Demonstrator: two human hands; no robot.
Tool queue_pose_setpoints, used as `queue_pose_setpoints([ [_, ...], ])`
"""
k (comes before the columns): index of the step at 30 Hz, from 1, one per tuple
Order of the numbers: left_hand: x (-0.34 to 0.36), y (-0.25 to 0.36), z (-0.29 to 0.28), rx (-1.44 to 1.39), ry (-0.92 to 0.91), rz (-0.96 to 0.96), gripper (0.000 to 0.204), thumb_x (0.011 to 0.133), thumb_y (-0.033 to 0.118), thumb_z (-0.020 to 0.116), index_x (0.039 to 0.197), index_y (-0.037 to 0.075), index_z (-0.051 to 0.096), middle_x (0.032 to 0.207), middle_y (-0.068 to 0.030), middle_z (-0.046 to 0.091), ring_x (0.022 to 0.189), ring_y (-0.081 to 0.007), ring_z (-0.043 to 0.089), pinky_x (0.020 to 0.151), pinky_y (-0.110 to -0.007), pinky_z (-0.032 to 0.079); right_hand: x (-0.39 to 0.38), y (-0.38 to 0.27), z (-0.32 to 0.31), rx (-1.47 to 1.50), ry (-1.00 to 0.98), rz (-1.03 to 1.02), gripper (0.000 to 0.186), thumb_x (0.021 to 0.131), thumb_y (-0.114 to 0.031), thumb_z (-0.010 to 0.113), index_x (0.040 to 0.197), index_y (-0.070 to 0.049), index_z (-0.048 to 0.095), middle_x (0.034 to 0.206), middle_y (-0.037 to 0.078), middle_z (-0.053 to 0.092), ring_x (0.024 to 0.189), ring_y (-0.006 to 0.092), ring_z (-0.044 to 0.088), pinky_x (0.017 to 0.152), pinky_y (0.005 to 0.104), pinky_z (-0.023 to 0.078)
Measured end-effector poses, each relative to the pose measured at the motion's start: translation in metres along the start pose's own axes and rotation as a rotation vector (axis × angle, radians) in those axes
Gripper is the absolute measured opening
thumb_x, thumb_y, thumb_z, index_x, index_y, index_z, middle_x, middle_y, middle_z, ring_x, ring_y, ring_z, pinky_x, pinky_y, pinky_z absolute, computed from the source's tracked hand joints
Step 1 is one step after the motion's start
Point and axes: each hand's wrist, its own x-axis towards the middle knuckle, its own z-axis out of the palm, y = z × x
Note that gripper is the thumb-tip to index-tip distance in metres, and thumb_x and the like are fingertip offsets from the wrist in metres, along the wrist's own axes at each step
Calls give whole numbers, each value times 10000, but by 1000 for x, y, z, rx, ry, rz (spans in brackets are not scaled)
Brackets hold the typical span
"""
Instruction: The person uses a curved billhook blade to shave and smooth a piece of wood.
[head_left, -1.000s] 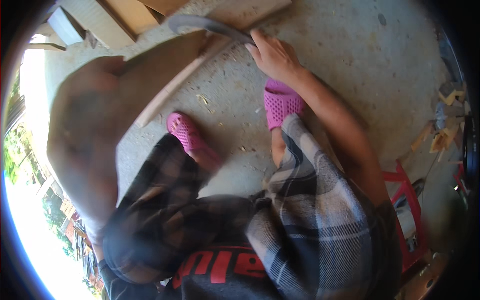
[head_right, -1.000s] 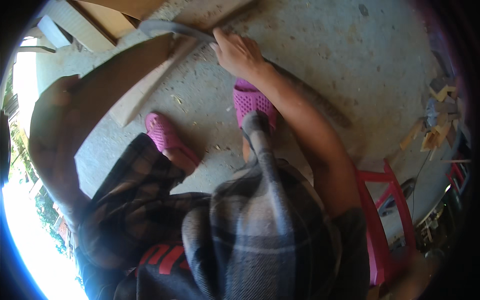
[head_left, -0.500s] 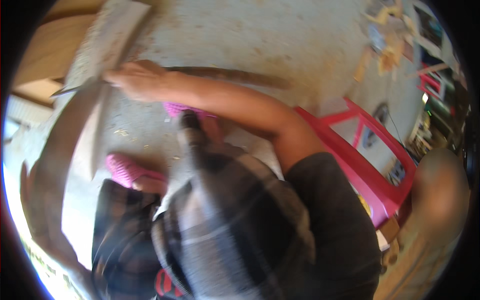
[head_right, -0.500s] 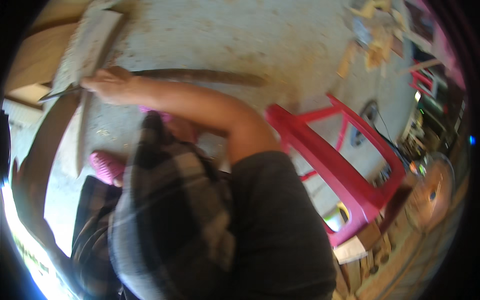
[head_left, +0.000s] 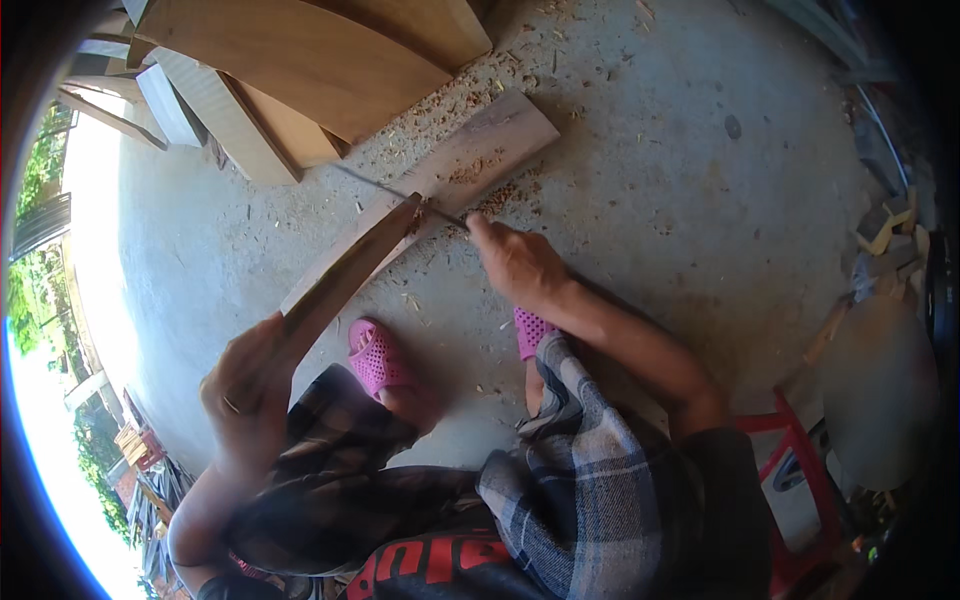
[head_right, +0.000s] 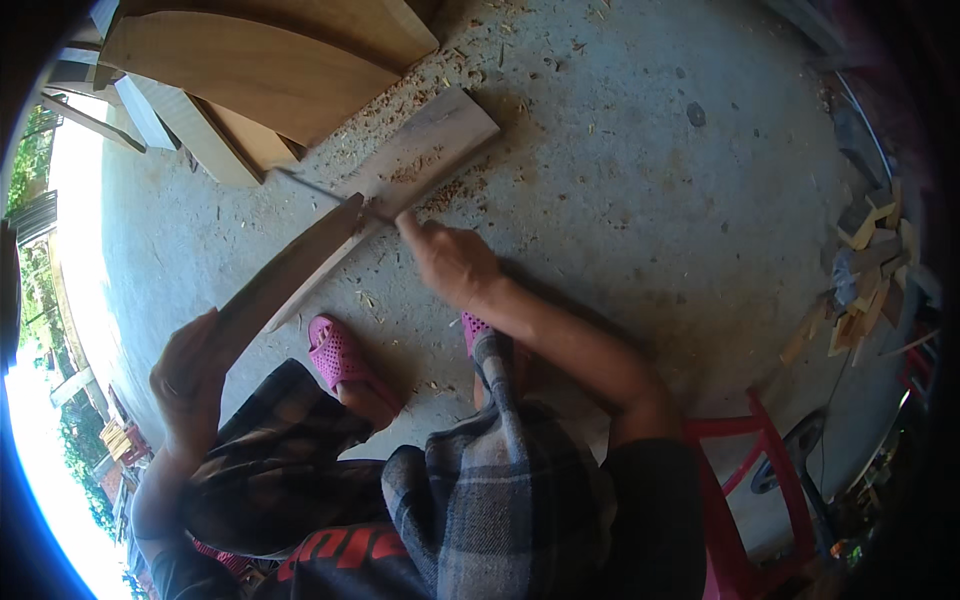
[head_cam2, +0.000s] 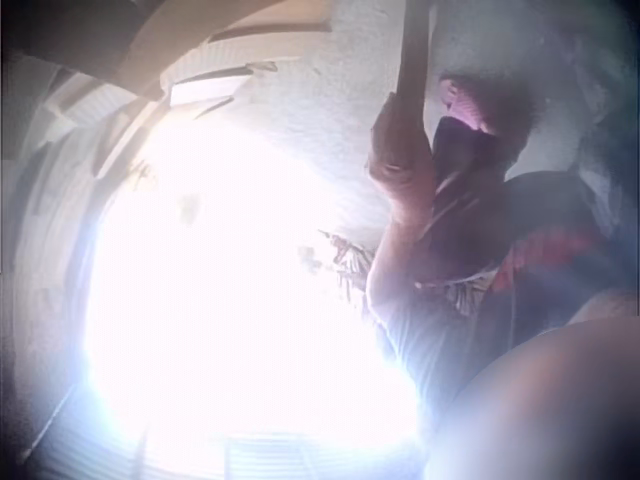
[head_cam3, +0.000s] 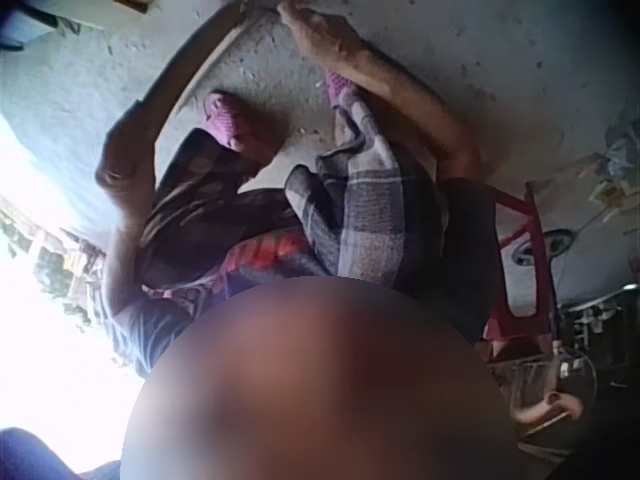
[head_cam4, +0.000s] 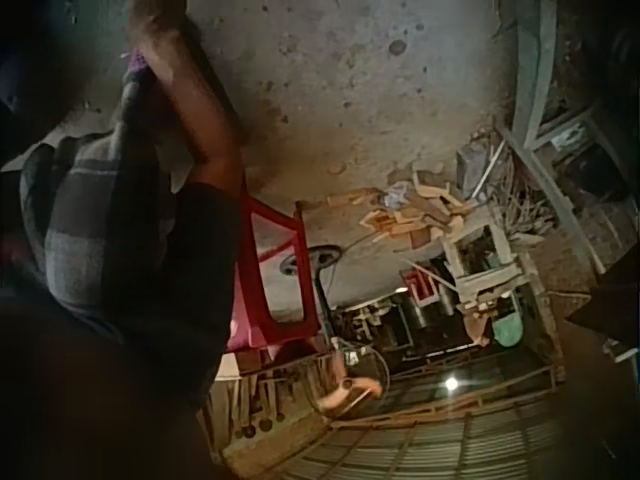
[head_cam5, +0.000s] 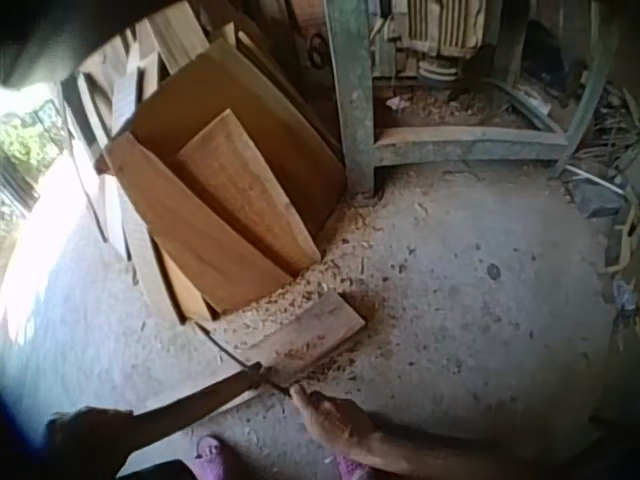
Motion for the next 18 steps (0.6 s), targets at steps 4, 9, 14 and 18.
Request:
queue_pose_setpoints([
  [4,-3,4,5,-24,6,-82,336,809,-91,651,1139,-34,627,1023,-147,703,939,-213,694,806,-291,524,0,-44,-33,47,-95,-180,92,951,-99,458,1026,-58,424,753,167,640,663,349,674,530,440,547],
  [9,2,15,6,32,-11,-33,338,804,-102,636,1133,-26,629,1011,-147,699,931,-223,694,811,-295,522,9,-30,-30,-63,-167,105,126,976,-173,476,994,-66,412,684,173,641,650,363,672,496,483,511],
  [14,3,17,5,-20,-40,-115,298,815,-51,635,1112,-61,655,1167,-163,665,1072,-237,648,925,-330,493,11,-27,-19,5,-203,101,113,974,-173,472,1009,-82,413,678,173,642,653,395,653,543,506,510],
  [18,3,7,7,68,-14,3,278,810,-64,622,1081,-46,681,1178,-161,659,1118,-249,622,959,-339,472,8,-40,-24,119,-95,-167,108,957,-148,477,1013,-75,421,682,176,642,647,416,645,554,511,513],
])
